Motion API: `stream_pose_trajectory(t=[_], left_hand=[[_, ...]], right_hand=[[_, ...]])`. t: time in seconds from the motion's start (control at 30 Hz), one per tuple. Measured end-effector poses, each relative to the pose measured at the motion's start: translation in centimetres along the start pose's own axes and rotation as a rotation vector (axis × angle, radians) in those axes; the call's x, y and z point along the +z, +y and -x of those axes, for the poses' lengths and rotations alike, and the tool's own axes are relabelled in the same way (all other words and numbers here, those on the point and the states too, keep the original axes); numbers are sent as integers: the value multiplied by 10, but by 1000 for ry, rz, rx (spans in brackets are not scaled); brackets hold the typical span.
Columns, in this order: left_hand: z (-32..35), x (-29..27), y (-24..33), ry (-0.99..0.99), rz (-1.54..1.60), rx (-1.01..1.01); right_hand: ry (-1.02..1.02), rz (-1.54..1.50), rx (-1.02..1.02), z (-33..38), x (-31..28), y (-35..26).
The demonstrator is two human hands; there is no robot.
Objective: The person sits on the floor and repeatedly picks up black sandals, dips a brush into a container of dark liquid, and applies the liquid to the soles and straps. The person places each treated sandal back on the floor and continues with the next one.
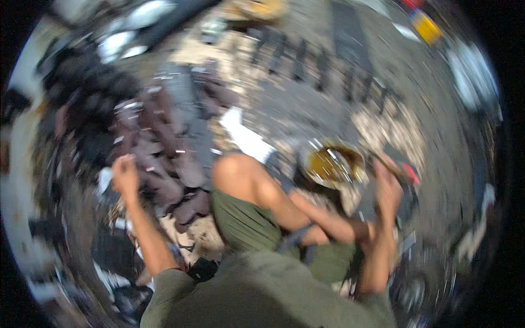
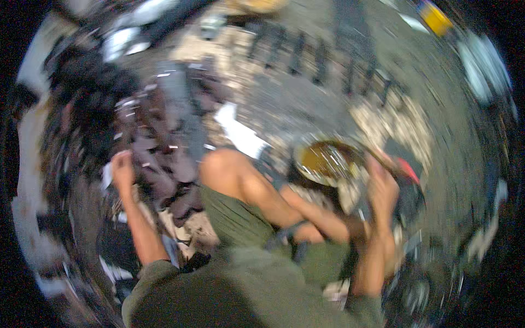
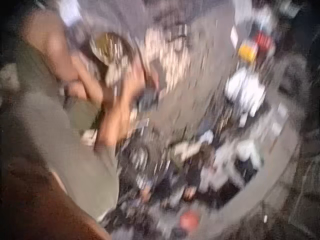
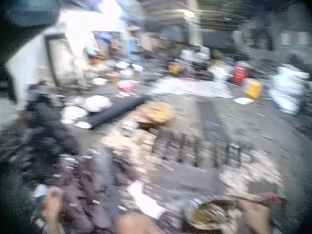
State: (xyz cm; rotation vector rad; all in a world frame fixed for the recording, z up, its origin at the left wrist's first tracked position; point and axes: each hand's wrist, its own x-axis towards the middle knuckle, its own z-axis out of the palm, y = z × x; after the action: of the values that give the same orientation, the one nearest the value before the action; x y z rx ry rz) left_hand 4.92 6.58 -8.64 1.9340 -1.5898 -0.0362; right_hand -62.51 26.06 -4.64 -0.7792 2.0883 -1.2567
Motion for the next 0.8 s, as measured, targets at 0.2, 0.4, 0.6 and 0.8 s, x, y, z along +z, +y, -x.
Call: stream_pose_trajectory(t=[0.2,0.4,0.6,0.8], left_hand=[[31,-24,113,29,384,159],[159,35,188,-449,694,201],[139,43,212,-516,893,168],[170,34,330,-1106,1602,-416]], right_hand=[[-142,607,-536,-31,66,73],[-5,10,-476,-17,30,60],[118,779,-529,-2,-96,53],[63,-457,-254,53,-27,-78]])
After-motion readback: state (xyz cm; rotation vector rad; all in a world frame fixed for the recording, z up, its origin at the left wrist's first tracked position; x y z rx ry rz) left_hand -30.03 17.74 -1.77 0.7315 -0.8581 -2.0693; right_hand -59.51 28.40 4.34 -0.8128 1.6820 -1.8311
